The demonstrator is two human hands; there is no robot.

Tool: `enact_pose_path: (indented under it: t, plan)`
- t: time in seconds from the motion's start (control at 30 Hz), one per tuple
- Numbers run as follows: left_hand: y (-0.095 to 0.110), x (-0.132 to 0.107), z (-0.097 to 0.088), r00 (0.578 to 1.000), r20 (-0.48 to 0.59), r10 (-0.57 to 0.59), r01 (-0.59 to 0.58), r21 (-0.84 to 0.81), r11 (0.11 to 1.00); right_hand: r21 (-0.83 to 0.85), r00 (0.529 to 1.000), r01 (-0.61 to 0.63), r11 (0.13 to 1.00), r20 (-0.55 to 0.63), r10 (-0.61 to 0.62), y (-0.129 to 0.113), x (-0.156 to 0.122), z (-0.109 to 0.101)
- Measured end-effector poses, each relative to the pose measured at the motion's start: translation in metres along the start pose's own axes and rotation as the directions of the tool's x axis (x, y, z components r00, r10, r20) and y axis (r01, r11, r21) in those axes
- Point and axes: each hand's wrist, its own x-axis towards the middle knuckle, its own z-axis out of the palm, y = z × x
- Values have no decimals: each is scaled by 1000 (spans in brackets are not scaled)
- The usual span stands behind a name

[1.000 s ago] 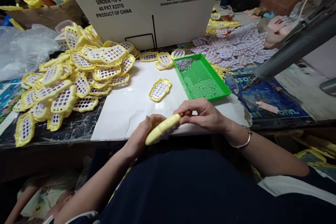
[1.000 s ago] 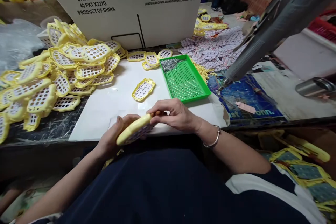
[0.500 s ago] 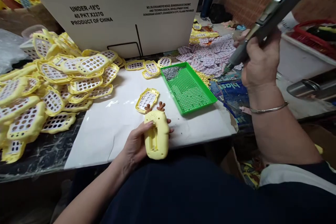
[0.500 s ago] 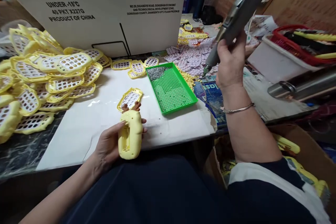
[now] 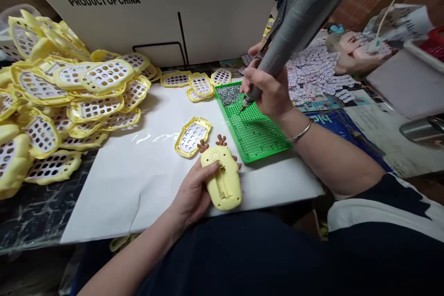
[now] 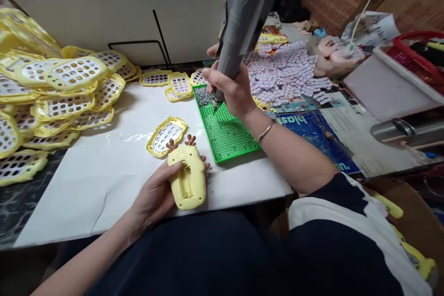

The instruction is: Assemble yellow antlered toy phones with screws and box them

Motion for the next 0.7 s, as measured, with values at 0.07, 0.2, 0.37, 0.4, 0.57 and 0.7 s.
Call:
enact_pose_path:
  t: [0.07, 0.2, 0.37, 0.4, 0.57, 0.7]
  plan:
    - [0, 0, 0, 1000, -10, 14, -14, -2, 1000, -51, 1000, 18, 999, -11, -18, 11, 1, 8]
    - [-1, 1, -1, 1000, -24, -11, 10, -27, 1000, 72, 998, 26, 997, -61, -21, 21, 0, 16]
    - [-2, 1, -3, 1000, -21, -1, 0, -26, 1000, 234, 995, -45, 971, -72, 64, 21, -2, 19]
    - [-3, 1, -3, 1000, -19, 5, -5, -24, 1000, 283, 995, -41, 958, -81, 66, 21, -2, 19]
    - [-4, 1, -1, 999, -37, 31, -31, -14, 999, 408, 992, -23, 913, -106, 73, 23, -3, 20]
    - [-3, 2, 1, 994, -72, 86, -85, 23, 996, 426, 990, -16, 905, -119, 74, 15, 0, 19]
